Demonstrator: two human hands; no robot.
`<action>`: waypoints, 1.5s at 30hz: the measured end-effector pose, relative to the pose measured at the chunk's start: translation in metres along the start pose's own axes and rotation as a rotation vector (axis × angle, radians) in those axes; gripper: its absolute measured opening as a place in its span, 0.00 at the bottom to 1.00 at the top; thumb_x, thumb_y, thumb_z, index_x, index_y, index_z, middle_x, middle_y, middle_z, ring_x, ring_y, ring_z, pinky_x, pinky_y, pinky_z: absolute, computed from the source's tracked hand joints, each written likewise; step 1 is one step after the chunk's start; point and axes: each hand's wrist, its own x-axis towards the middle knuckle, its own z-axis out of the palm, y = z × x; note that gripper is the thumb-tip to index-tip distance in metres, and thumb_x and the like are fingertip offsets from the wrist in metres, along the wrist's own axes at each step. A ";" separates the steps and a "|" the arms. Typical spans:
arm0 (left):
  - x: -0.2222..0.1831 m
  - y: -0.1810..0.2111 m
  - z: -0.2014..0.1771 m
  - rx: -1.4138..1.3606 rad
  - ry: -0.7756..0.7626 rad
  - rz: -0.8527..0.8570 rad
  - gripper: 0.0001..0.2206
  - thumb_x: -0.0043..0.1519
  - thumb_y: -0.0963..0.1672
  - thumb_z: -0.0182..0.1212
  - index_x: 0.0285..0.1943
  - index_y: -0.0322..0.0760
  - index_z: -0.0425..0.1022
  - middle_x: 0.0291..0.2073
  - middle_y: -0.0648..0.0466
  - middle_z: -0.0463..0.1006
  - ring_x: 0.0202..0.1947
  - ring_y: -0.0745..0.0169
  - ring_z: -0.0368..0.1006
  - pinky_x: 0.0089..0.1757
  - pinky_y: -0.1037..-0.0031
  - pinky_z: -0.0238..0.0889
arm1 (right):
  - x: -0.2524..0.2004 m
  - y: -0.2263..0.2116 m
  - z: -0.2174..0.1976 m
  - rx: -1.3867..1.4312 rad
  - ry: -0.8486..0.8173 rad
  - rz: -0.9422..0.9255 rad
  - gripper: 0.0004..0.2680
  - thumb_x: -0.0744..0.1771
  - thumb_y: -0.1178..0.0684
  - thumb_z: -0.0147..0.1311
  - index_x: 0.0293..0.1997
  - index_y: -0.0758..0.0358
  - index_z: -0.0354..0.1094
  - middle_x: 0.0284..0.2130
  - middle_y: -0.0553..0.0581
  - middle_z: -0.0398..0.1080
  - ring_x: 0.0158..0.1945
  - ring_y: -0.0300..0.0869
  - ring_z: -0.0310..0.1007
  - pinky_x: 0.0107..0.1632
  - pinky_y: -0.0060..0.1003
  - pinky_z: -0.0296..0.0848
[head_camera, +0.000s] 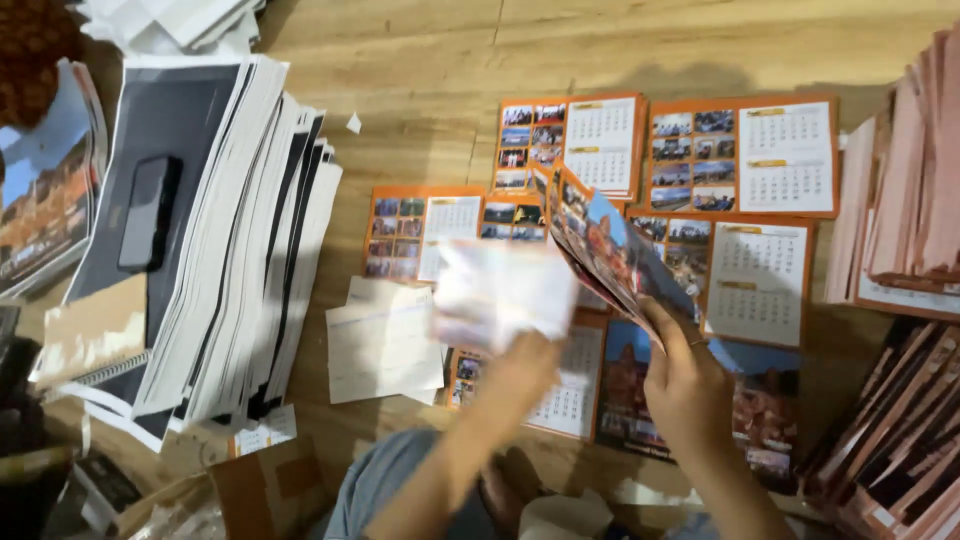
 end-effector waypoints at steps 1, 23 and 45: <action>-0.004 0.023 -0.012 -0.084 -0.002 0.124 0.07 0.49 0.41 0.53 0.35 0.38 0.68 0.31 0.50 0.66 0.29 0.54 0.65 0.23 0.67 0.62 | -0.001 0.002 0.004 0.033 -0.050 -0.002 0.17 0.63 0.67 0.45 0.56 0.57 0.64 0.37 0.57 0.72 0.14 0.37 0.57 0.16 0.31 0.60; -0.041 0.020 0.022 -0.110 0.209 0.032 0.14 0.44 0.35 0.56 0.36 0.41 0.78 0.27 0.48 0.78 0.25 0.49 0.74 0.34 0.56 0.69 | -0.006 -0.030 0.022 -0.213 -0.989 0.117 0.10 0.66 0.52 0.45 0.52 0.43 0.62 0.43 0.48 0.71 0.26 0.32 0.75 0.26 0.25 0.77; -0.150 -0.175 -0.009 -0.391 -0.554 -0.768 0.34 0.55 0.46 0.59 0.70 0.43 0.47 0.70 0.59 0.45 0.66 0.56 0.49 0.52 0.56 0.59 | -0.051 0.005 0.074 -0.293 -0.899 -0.025 0.23 0.59 0.57 0.60 0.58 0.51 0.57 0.58 0.56 0.58 0.57 0.50 0.64 0.57 0.43 0.69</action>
